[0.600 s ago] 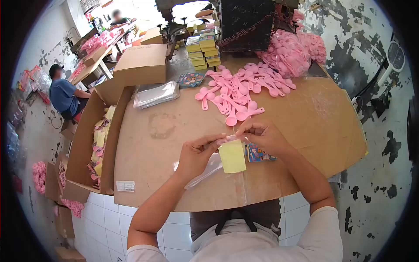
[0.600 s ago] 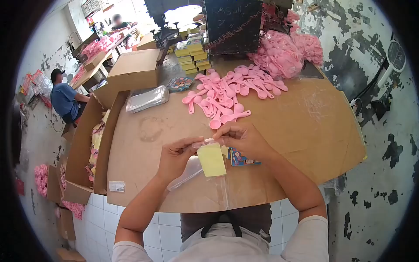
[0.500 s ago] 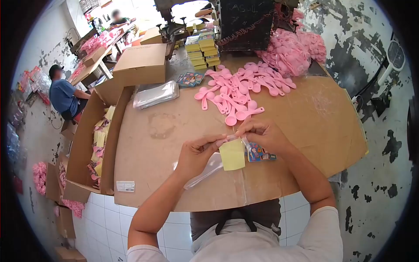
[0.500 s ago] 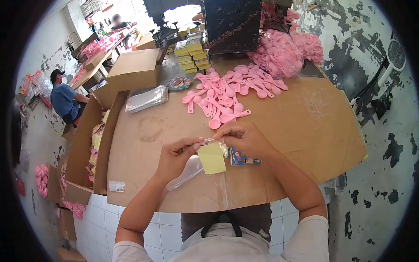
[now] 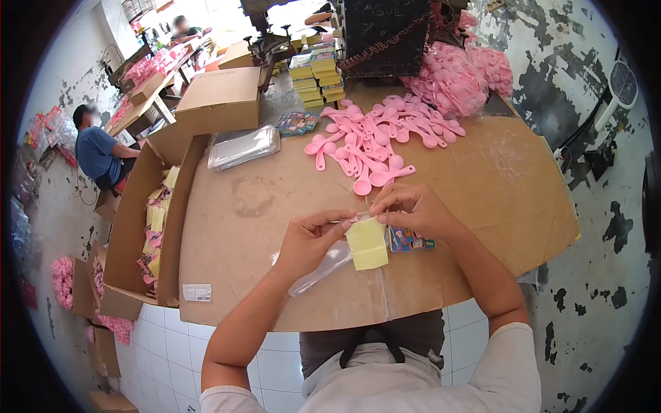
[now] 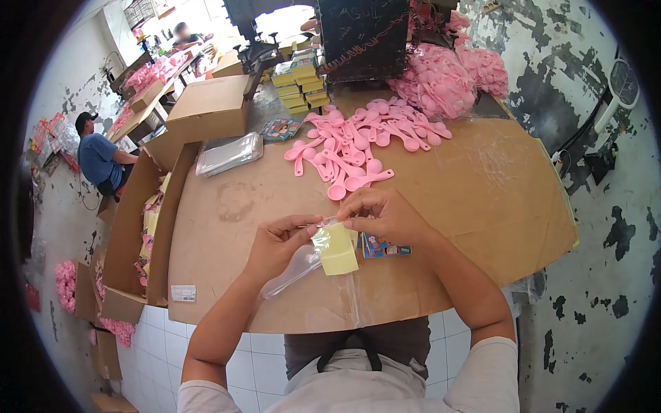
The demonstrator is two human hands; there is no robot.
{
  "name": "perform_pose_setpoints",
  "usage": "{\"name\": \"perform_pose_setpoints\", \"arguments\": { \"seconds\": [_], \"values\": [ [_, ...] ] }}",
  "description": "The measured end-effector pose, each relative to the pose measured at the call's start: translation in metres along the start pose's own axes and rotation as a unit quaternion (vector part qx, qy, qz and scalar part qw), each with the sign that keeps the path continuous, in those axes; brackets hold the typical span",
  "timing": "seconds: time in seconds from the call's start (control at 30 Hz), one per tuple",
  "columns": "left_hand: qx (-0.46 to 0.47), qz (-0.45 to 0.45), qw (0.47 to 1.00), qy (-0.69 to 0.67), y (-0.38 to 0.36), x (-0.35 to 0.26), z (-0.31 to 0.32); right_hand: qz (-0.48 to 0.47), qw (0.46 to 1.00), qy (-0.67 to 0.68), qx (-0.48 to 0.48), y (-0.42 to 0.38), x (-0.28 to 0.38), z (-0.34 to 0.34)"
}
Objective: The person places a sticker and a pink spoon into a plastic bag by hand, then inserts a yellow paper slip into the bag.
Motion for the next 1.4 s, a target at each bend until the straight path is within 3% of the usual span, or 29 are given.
{"name": "perform_pose_setpoints", "arguments": {
  "seconds": [0.57, 0.67, 0.77, 0.87, 0.97, 1.03, 1.07, 1.1, 1.17, 1.27, 1.33, 1.4],
  "values": [
    [-0.021, 0.009, 1.0, 0.007, 0.003, 0.002, -0.004, -0.009, 1.0, -0.013, -0.022, -0.001, 0.002, 0.004],
    [-0.041, 0.036, 0.998, -0.027, 0.005, -0.008, -0.009, 0.056, 0.995, -0.077, 0.042, -0.01, -0.006, 0.017],
    [-0.093, 0.057, 0.984, -0.144, -0.003, -0.034, -0.001, 0.05, 0.998, 0.009, 0.031, -0.007, -0.013, 0.015],
    [0.043, 0.02, 0.999, 0.019, -0.003, -0.006, 0.004, 0.035, 0.996, 0.083, 0.022, -0.006, 0.006, 0.015],
    [0.022, -0.017, 0.999, 0.034, 0.005, -0.006, -0.016, 0.027, 0.998, 0.045, -0.024, 0.002, 0.005, -0.008],
    [-0.098, 0.027, 0.994, -0.026, 0.02, -0.019, -0.068, -0.002, 0.987, -0.151, -0.059, 0.009, 0.008, -0.037],
    [-0.203, 0.101, 0.97, -0.091, 0.02, -0.037, -0.105, -0.016, 0.966, -0.247, -0.074, 0.01, 0.01, -0.051],
    [-0.303, 0.173, 0.924, -0.154, 0.015, -0.054, -0.139, -0.02, 0.961, -0.266, -0.07, 0.01, 0.01, -0.057],
    [-0.388, 0.221, 0.819, -0.36, -0.001, -0.087, -0.18, -0.027, 0.951, -0.302, -0.063, 0.009, 0.008, -0.068],
    [-0.372, 0.223, 0.864, -0.255, 0.011, -0.074, -0.172, -0.082, 0.929, -0.361, 0.011, 0.006, 0.006, -0.06],
    [-0.257, 0.126, 0.957, 0.048, 0.029, -0.043, -0.122, -0.084, 0.915, -0.394, 0.021, 0.004, -0.004, -0.059],
    [-0.109, 0.127, 0.948, 0.272, 0.025, -0.022, -0.06, -0.08, 0.907, -0.414, 0.024, 0.004, -0.006, -0.057]
  ]
}}
Point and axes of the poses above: each hand's wrist, its own y-axis towards the middle knuckle, its own z-axis out of the palm, x = y × z, the point moved 10 cm from there along y, towards the middle knuckle, and after that the axes turned 15 degrees about -x, right-handed, at the moved point
